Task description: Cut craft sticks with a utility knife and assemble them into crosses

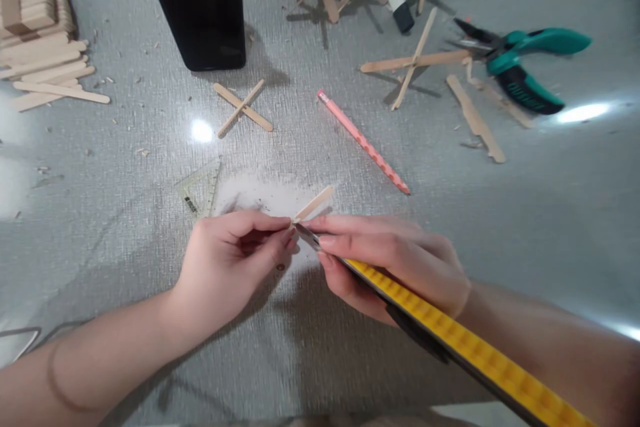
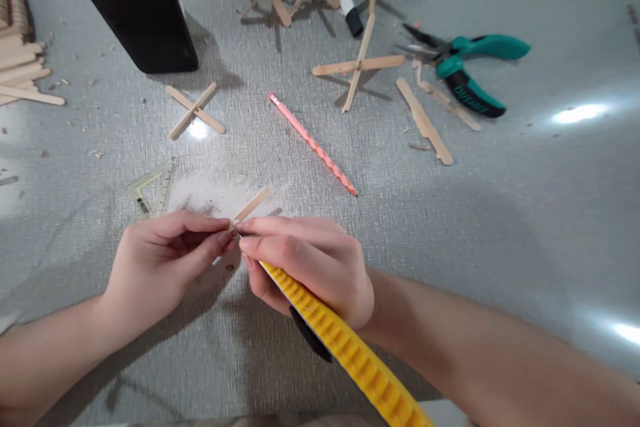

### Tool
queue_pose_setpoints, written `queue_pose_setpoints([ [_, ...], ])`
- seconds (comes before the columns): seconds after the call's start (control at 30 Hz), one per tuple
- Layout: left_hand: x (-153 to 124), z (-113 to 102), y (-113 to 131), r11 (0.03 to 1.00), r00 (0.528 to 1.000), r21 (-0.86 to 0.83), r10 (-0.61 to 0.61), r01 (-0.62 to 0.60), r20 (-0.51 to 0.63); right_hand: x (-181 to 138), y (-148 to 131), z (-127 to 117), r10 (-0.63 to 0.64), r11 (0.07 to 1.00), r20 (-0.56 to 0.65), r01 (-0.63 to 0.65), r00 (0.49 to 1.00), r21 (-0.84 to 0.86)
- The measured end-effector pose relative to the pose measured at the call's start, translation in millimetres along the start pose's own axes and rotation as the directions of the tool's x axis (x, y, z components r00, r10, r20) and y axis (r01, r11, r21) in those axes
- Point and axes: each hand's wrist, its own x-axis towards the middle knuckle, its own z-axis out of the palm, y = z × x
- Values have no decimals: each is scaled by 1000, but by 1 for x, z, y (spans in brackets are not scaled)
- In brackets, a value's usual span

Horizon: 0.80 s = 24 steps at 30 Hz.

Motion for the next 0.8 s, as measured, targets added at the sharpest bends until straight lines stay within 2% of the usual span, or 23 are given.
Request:
queue_pose_setpoints([
  [0.13,0,-1,-1,1000,1000,30,-1,1,-2,0,-3,2,28,994,-1,-28,1000,105],
  [0.23,-1,-1,-1,999,1000,44,-3,3,5,0,-4,4,47,967,79,-65,996,245],
  [0.3,-2,-2,-1,998,1000,61,-3,2,7,0,-4,6,31,974,64,-45,997,224],
  [0.37,-2,-2,-2,994,1000,105,14,-14,9,-1,-3,9,5,990,-8,-4,1000,140],
  [0.47,-1,-1,-3,964,997,255,75,-78,20,-2,-2,14,9,995,-24,-6,1000,96],
  [0.57,1,-1,-3,871,977,446,204,-207,54,-5,0,17,68,990,-16,-66,998,123],
  [0.67,2,-2,-4,674,912,635,390,-377,128,-7,2,18,90,986,-14,-87,996,145],
  [0.73,2,-3,-4,562,866,698,471,-443,170,-8,3,19,89,985,-5,-87,996,148],
  [0.8,1,-4,-4,514,839,710,506,-480,201,-8,4,19,84,986,-7,-83,996,146],
])
